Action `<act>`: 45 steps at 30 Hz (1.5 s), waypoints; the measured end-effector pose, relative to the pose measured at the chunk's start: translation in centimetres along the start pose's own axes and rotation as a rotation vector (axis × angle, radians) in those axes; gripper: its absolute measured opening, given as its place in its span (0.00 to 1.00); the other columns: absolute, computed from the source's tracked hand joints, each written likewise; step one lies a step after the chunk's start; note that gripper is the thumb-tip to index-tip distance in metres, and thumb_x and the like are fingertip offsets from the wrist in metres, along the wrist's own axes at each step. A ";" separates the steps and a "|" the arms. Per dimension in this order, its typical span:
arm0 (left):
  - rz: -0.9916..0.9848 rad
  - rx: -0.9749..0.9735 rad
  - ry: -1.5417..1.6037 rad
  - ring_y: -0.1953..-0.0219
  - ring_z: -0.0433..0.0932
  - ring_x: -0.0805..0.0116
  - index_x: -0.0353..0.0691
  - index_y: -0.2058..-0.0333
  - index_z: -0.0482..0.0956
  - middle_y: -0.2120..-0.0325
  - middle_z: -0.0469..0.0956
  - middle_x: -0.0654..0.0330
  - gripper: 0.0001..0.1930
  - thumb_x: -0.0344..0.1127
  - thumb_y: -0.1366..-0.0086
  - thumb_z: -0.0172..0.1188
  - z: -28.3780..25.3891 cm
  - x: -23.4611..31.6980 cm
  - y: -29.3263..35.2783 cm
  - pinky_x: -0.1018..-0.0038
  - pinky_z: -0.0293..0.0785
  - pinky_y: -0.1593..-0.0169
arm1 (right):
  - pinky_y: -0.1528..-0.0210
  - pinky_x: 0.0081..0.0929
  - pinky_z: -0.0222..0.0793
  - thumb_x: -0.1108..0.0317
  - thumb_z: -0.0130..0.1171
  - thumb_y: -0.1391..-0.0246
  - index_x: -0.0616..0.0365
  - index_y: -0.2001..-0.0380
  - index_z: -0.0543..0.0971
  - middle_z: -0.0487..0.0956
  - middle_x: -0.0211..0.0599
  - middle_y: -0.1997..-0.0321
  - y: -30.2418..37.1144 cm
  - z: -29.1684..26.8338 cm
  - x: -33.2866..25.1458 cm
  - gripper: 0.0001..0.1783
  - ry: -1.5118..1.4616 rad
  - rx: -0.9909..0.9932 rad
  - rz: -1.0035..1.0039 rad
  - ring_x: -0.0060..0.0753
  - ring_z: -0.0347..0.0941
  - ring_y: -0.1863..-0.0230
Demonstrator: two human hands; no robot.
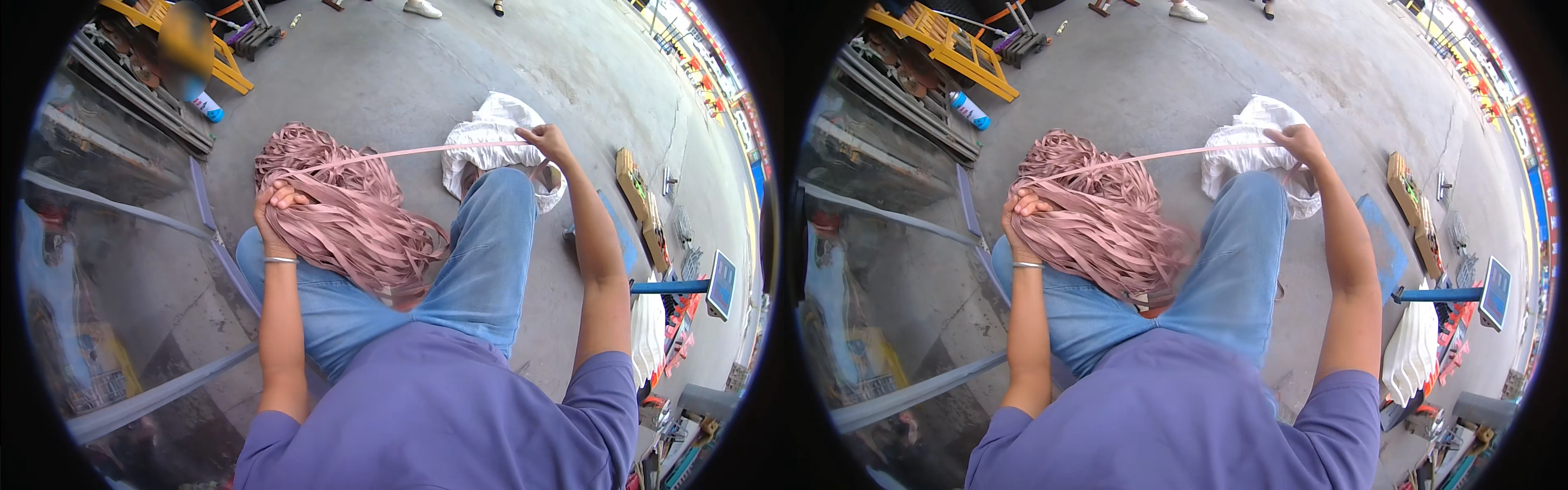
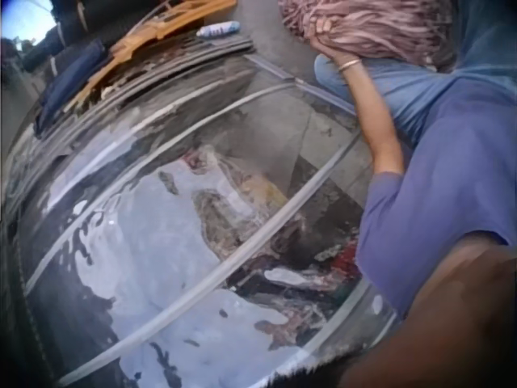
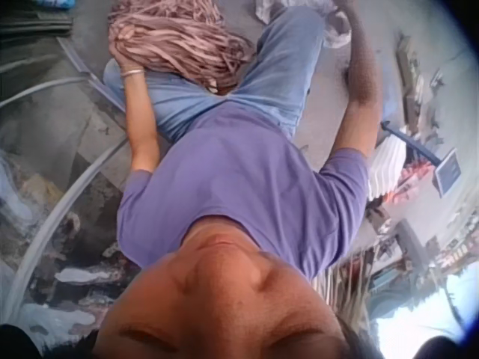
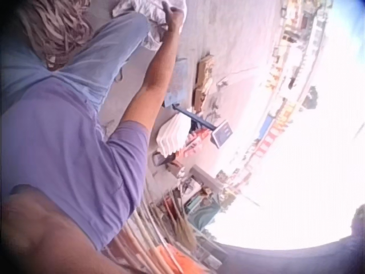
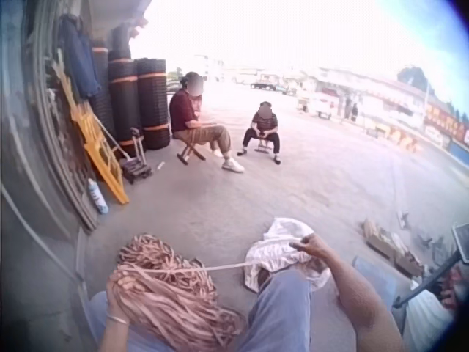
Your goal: The person sits on the ground and repeatedly pulls pink fabric strips from a white sack, then places them into a growing pile on the floor. The person continues this process throughout the clip.
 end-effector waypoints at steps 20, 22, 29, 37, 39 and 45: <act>0.195 0.075 -0.381 0.62 0.74 0.69 0.36 0.53 0.65 0.65 0.74 0.59 0.20 0.34 0.45 0.52 3.3 4.3 -2.2 0.69 0.66 0.49 | 0.68 0.40 0.67 0.56 0.50 0.54 0.51 0.72 0.78 0.77 0.37 0.72 10.1 14.4 -17.9 0.13 0.699 -0.815 -0.832 0.43 0.74 0.66; 0.089 0.115 -0.486 0.60 0.74 0.66 0.36 0.54 0.66 0.61 0.73 0.56 0.20 0.36 0.44 0.53 3.5 2.4 -2.0 0.68 0.67 0.50 | 0.68 0.36 0.67 0.58 0.52 0.53 0.50 0.72 0.77 0.76 0.38 0.71 11.1 14.0 -23.7 0.11 0.415 -0.800 -0.958 0.41 0.73 0.66; -0.296 0.056 -0.596 0.70 0.71 0.71 0.33 0.55 0.66 0.69 0.71 0.58 0.23 0.45 0.43 0.55 0.4 -3.9 -1.1 0.70 0.70 0.55 | 0.69 0.33 0.66 0.53 0.57 0.56 0.57 0.74 0.75 0.76 0.41 0.75 7.3 14.6 -30.0 0.16 0.011 -0.428 -0.941 0.41 0.72 0.72; 0.092 0.097 -0.187 0.79 0.70 0.78 0.38 0.69 0.68 0.85 0.66 0.69 0.04 0.32 0.41 0.49 1.3 2.2 -0.8 0.75 0.70 0.59 | 0.81 0.28 0.53 0.50 0.62 0.57 0.66 0.84 0.75 0.64 0.27 0.89 -1.0 3.1 -5.6 0.25 0.051 -0.223 -0.249 0.18 0.56 0.83; 0.284 0.058 -0.114 0.77 0.70 0.78 0.39 0.70 0.68 0.83 0.68 0.68 0.03 0.30 0.40 0.47 -0.8 6.6 -0.5 0.76 0.69 0.58 | 0.81 0.26 0.52 0.46 0.64 0.61 0.64 0.89 0.73 0.63 0.26 0.90 -0.9 -3.7 6.0 0.29 0.144 0.034 0.037 0.15 0.56 0.83; 0.660 0.119 -0.266 0.65 0.71 0.75 0.41 0.76 0.70 0.77 0.72 0.66 0.07 0.29 0.39 0.46 -1.8 10.5 -0.4 0.76 0.66 0.53 | 0.59 0.42 0.68 0.40 0.57 0.59 0.58 0.65 0.78 0.77 0.46 0.60 7.6 -15.7 19.8 0.30 0.430 0.532 0.770 0.46 0.73 0.56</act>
Point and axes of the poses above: each hand's wrist, its own y-axis away from the middle knuckle, its own z-axis out of the palm, x = y × z, the point moved 2 cm from there along -y, towards the middle knuckle
